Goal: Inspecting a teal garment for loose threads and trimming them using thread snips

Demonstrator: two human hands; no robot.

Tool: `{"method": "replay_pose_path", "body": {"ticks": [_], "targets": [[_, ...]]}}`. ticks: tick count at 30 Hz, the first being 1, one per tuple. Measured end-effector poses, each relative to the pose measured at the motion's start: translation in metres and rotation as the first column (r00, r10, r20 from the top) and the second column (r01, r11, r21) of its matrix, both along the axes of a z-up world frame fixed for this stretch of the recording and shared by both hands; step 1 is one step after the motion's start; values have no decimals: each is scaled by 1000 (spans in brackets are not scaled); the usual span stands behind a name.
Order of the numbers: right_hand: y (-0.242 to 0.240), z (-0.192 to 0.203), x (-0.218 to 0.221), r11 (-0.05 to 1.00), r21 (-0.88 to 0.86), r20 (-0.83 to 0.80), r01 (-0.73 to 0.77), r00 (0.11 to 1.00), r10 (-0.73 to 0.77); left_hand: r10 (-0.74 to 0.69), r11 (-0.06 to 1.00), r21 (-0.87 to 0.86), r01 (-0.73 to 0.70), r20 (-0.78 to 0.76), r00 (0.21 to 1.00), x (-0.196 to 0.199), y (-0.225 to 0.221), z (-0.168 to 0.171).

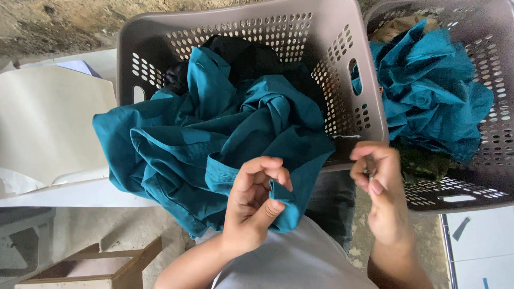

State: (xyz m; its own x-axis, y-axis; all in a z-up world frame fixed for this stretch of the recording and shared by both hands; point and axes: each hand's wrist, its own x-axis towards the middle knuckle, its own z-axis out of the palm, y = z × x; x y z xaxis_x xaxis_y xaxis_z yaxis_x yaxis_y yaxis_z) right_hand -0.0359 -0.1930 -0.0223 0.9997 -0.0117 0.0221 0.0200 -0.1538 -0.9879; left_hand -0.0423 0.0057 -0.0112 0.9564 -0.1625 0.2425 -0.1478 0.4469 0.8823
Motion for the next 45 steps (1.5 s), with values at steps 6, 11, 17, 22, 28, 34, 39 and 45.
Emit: {"method": "replay_pose_path", "body": {"ticks": [6, 11, 17, 22, 28, 34, 39, 45], "targets": [[24, 70, -14, 785, -573, 228, -235, 874, 428, 34, 999, 8, -34, 92, 995, -4, -1, 10], [31, 74, -33, 848, -478, 158, -229, 927, 339, 54, 999, -7, -54, 37, 998, -8, 1, 13], [40, 63, -37, 910, -198, -110, -363, 931, 348, 107, 994, 17, -108, 35, 994, -9, 1, 13], [42, 63, -31, 911, -37, -91, -410, 909, 406, 111, 994, 11, -111, 19, 994, -10, 0, 10], [41, 62, -27, 894, -45, -90, -447, 893, 442, 130, 991, 7, -131, 26, 991, -10, -2, 6], [43, 62, -24, 894, -78, -92, -441, 896, 434, 156, 987, 39, -158, 49, 987, -9, -2, 4], [45, 60, -22, 897, -73, -81, -435, 899, 429, 171, 983, 57, -174, 63, 983, -9, -2, 3], [45, 66, -17, 876, -168, -56, -452, 892, 449, 187, 977, 105, -188, 16, 982, -11, 0, -1]]}}
